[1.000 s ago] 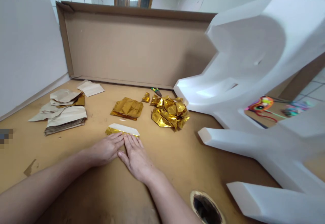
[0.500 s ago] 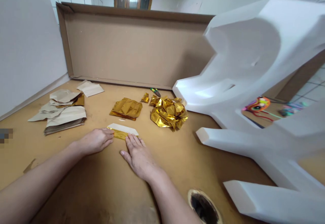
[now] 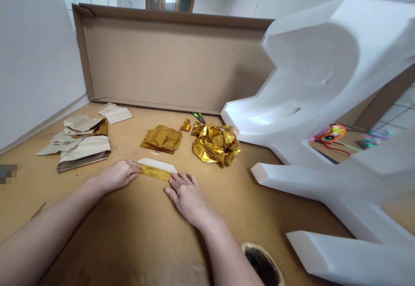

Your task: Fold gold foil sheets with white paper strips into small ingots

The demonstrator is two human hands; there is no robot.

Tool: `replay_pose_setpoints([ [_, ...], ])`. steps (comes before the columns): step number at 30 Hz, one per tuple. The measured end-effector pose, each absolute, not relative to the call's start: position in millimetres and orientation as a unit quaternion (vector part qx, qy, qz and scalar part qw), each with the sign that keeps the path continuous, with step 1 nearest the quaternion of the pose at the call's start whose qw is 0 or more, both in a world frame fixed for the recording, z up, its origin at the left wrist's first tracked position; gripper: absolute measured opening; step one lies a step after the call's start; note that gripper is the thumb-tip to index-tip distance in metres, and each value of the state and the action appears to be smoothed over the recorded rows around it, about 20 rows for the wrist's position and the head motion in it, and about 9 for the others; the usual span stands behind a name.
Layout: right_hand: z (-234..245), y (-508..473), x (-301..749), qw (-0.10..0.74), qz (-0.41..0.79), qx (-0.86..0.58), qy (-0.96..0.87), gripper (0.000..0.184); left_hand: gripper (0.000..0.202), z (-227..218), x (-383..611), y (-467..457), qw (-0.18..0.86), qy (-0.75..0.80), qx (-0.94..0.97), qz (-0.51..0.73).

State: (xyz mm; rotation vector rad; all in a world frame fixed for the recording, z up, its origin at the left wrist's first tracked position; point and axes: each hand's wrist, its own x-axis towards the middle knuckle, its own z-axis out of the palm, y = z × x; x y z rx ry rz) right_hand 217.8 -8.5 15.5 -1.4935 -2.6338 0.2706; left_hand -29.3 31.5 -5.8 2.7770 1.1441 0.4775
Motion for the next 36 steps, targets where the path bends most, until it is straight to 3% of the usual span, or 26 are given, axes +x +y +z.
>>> replay_pose_setpoints([
  [16,18.3,-6.4,216.8,0.011,0.087,-0.516,-0.852,0.045,0.024,-1.8,-30.3,33.4,0.007,0.384,0.914,0.128],
  [36,20.3,-8.2,213.0,0.074,0.069,-0.495,-0.863,0.038,0.019,1.1,-25.9,27.8,-0.006,0.383,0.913,0.142],
])
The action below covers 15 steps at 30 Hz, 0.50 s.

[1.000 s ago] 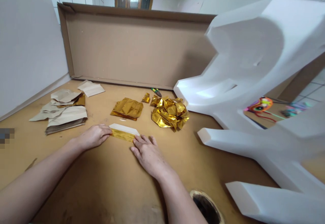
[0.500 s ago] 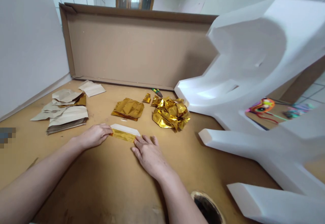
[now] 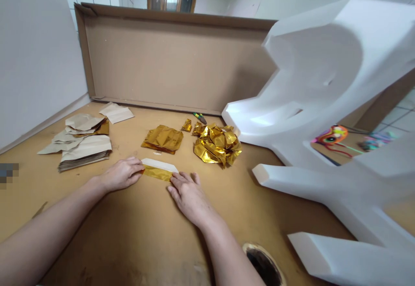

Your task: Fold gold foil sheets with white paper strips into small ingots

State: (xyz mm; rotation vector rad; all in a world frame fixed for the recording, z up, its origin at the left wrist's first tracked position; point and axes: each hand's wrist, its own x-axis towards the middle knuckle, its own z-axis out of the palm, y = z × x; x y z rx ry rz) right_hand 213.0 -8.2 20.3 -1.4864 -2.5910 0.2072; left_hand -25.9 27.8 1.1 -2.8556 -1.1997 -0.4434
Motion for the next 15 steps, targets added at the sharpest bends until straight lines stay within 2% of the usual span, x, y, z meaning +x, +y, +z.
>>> replay_pose_setpoints([
  [10,17,-6,215,0.118,0.053,-0.492,-0.861,0.033,0.022,-3,-24,28,-0.014,-0.377,-0.914,-0.152],
  [15,14,-8,203,0.125,-0.004,-0.497,-0.859,0.032,0.023,-3,-18,26,0.014,-0.387,-0.913,-0.131],
])
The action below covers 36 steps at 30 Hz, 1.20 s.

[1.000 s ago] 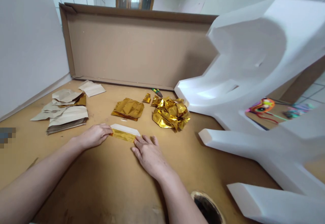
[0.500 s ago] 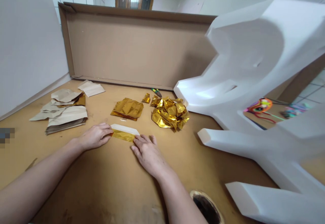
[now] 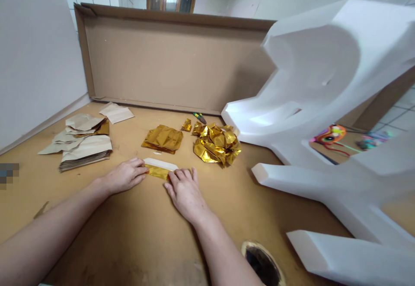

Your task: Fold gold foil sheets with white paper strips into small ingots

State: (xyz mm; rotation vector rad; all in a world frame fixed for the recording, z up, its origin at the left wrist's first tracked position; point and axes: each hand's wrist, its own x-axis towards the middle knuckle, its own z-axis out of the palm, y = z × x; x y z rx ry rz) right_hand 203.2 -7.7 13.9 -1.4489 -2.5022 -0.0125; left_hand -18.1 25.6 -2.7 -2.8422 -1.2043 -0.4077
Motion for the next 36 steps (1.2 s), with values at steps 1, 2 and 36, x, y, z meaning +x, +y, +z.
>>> replay_pose_setpoints([
  [1,13,-8,199,0.123,-0.015,-0.501,-0.857,0.033,0.023,-3,-17,25,0.021,-0.388,-0.912,-0.131],
  [2,12,-8,194,0.120,-0.019,-0.500,-0.857,0.033,0.022,-4,-16,25,0.028,-0.389,-0.911,-0.133],
  [36,9,1,164,0.056,-0.020,-0.483,-0.874,0.039,0.025,-19,-7,28,0.018,-0.369,-0.916,-0.158],
])
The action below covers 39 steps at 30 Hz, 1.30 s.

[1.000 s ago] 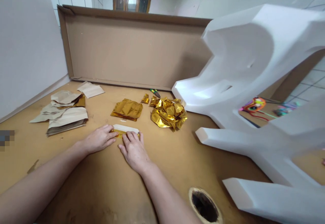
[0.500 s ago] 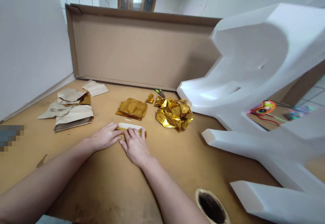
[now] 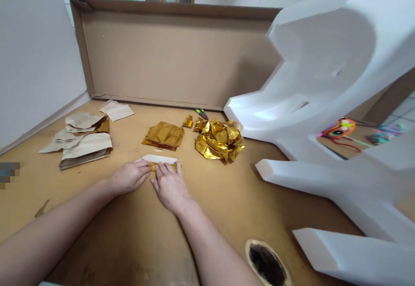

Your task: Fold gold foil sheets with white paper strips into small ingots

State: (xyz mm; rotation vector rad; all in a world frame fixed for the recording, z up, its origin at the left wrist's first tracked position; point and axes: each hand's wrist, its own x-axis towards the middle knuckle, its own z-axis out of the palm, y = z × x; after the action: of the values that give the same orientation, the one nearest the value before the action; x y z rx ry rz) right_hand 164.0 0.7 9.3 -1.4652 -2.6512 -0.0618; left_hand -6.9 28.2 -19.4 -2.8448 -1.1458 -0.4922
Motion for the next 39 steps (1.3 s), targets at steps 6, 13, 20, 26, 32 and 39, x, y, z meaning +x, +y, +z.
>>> replay_pose_setpoints([
  [6,26,2,186,0.017,-0.008,-0.541,-0.841,0.029,0.024,-18,-8,28,0.016,-0.376,-0.910,-0.173],
  [13,33,-1,187,-0.002,-0.022,-0.557,-0.830,0.028,0.025,-14,2,22,0.008,-0.388,-0.904,-0.176],
  [20,35,-1,186,-0.026,-0.005,-0.563,-0.826,0.029,0.050,-19,24,17,-0.047,-0.352,-0.928,-0.117],
  [26,36,0,187,-0.020,0.001,-0.568,-0.823,0.028,0.050,-20,9,20,-0.059,-0.368,-0.922,-0.109],
  [32,32,-1,189,-0.008,0.001,-0.560,-0.829,0.029,0.041,-13,-13,24,-0.040,-0.391,-0.911,-0.126],
  [39,22,0,187,0.019,-0.060,-0.551,-0.832,0.028,0.030,-6,-16,27,-0.015,-0.396,-0.910,-0.122],
])
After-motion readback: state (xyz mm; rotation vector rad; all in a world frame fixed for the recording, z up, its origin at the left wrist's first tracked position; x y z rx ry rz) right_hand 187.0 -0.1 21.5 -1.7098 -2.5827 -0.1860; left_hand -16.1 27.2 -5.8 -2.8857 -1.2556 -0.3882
